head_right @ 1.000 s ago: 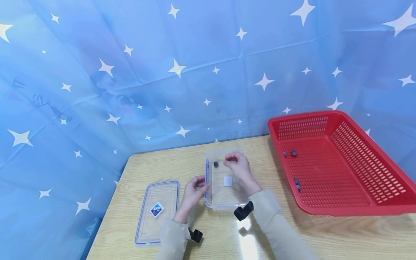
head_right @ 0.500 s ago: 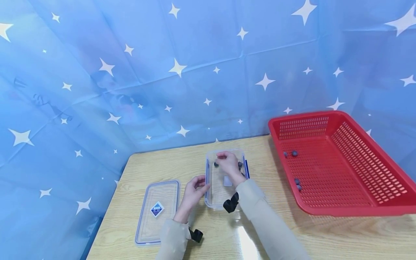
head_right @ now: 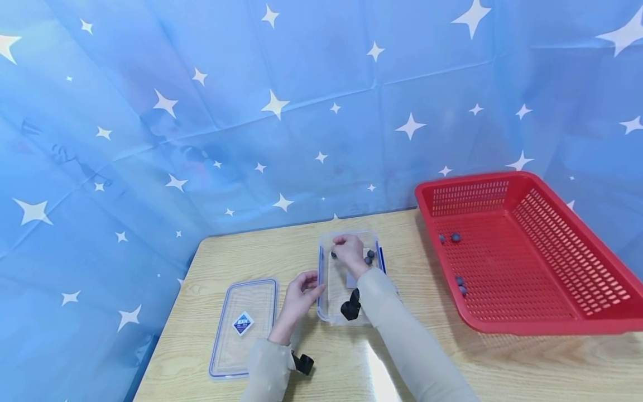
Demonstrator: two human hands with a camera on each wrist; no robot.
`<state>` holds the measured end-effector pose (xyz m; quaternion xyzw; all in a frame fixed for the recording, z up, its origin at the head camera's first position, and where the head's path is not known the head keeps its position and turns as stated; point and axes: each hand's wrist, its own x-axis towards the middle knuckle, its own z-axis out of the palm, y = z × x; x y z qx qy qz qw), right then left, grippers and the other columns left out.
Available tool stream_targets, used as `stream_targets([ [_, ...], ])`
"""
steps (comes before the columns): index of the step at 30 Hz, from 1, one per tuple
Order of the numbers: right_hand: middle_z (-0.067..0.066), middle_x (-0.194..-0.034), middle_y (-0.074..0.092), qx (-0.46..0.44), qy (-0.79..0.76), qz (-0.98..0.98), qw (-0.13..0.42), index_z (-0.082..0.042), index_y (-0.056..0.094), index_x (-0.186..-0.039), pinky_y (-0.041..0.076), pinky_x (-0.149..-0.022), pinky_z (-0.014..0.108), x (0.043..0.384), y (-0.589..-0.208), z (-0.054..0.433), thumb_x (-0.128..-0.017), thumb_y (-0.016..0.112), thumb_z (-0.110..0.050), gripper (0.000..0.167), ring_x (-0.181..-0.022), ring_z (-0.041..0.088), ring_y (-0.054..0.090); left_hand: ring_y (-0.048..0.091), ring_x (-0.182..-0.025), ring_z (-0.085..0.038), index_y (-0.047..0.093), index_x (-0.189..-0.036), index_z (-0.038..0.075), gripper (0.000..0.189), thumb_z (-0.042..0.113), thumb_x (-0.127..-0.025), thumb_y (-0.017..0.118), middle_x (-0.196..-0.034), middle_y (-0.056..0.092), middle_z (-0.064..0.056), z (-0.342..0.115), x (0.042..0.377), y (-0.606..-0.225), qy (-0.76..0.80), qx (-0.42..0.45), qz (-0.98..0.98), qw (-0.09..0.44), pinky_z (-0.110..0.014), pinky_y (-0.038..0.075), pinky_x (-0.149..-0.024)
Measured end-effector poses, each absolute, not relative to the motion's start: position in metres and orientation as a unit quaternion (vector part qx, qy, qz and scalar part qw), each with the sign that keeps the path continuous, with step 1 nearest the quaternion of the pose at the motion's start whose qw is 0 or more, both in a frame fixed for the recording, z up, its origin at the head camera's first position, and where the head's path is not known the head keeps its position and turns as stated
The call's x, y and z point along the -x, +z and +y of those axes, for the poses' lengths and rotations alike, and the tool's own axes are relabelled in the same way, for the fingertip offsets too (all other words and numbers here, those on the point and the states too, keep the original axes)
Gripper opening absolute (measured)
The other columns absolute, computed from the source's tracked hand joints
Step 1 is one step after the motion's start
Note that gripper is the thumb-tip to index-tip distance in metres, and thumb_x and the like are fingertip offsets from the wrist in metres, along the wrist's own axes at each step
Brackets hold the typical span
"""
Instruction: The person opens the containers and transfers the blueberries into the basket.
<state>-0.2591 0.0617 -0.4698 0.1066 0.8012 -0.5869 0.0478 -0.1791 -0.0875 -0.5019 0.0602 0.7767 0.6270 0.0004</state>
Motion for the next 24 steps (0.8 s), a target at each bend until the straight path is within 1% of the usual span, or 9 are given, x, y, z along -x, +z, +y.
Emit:
stream_targets([
  [5, 0.017, -0.108, 0.063, -0.108, -0.576, 0.809, 0.051, 0.002, 0.065, -0.107, 0.047, -0.078, 0.034, 0.265, -0.474, 0.064, -0.086, 0.06, -0.003, 0.022, -0.095, 0.028, 0.057, 0.059, -0.091, -0.028, 0.058, -0.111, -0.01, 0.033, -0.001, -0.081, 0.067, -0.099, 0.061, -0.02, -0.086, 0.179, -0.497, 0.616, -0.035, 0.787, 0.014, -0.021, 0.052, -0.074],
  [8, 0.017, -0.107, 0.063, -0.1, -0.566, 0.817, 0.053, 0.002, 0.066, -0.106, 0.047, -0.076, 0.033, 0.267, -0.478, 0.065, -0.086, 0.061, -0.004, 0.021, -0.094, 0.027, 0.057, 0.058, -0.091, -0.035, 0.056, -0.11, -0.014, 0.032, -0.005, -0.08, 0.065, -0.099, 0.06, -0.026, -0.084, 0.173, -0.484, 0.62, -0.041, 0.783, 0.012, -0.021, 0.052, -0.073],
  [11, 0.018, -0.108, 0.063, -0.087, -0.56, 0.822, 0.053, 0.003, 0.066, -0.106, 0.048, -0.078, 0.035, 0.268, -0.481, 0.066, -0.086, 0.061, -0.004, 0.022, -0.095, 0.029, 0.057, 0.057, -0.093, -0.04, 0.055, -0.109, -0.016, 0.032, -0.006, -0.08, 0.064, -0.1, 0.058, -0.031, -0.083, 0.167, -0.469, 0.627, -0.044, 0.778, 0.015, -0.021, 0.052, -0.074],
  [17, 0.02, -0.107, 0.065, -0.071, -0.557, 0.826, 0.039, 0.006, 0.067, -0.104, 0.047, -0.086, 0.04, 0.269, -0.487, 0.067, -0.084, 0.062, -0.002, 0.022, -0.1, 0.033, 0.058, 0.056, -0.095, -0.042, 0.054, -0.109, -0.017, 0.032, -0.006, -0.081, 0.063, -0.101, 0.057, -0.032, -0.083, 0.163, -0.461, 0.627, -0.052, 0.777, 0.014, -0.02, 0.051, -0.075],
  [24, 0.019, -0.099, 0.067, -0.067, -0.552, 0.83, 0.04, 0.006, 0.068, -0.101, 0.048, -0.087, 0.04, 0.271, -0.496, 0.068, -0.081, 0.067, 0.002, 0.02, -0.095, 0.032, 0.06, 0.054, -0.096, -0.045, 0.052, -0.111, -0.019, 0.033, -0.007, -0.082, 0.062, -0.103, 0.056, -0.035, -0.084, 0.166, -0.466, 0.635, -0.06, 0.77, 0.02, -0.021, 0.051, -0.076],
])
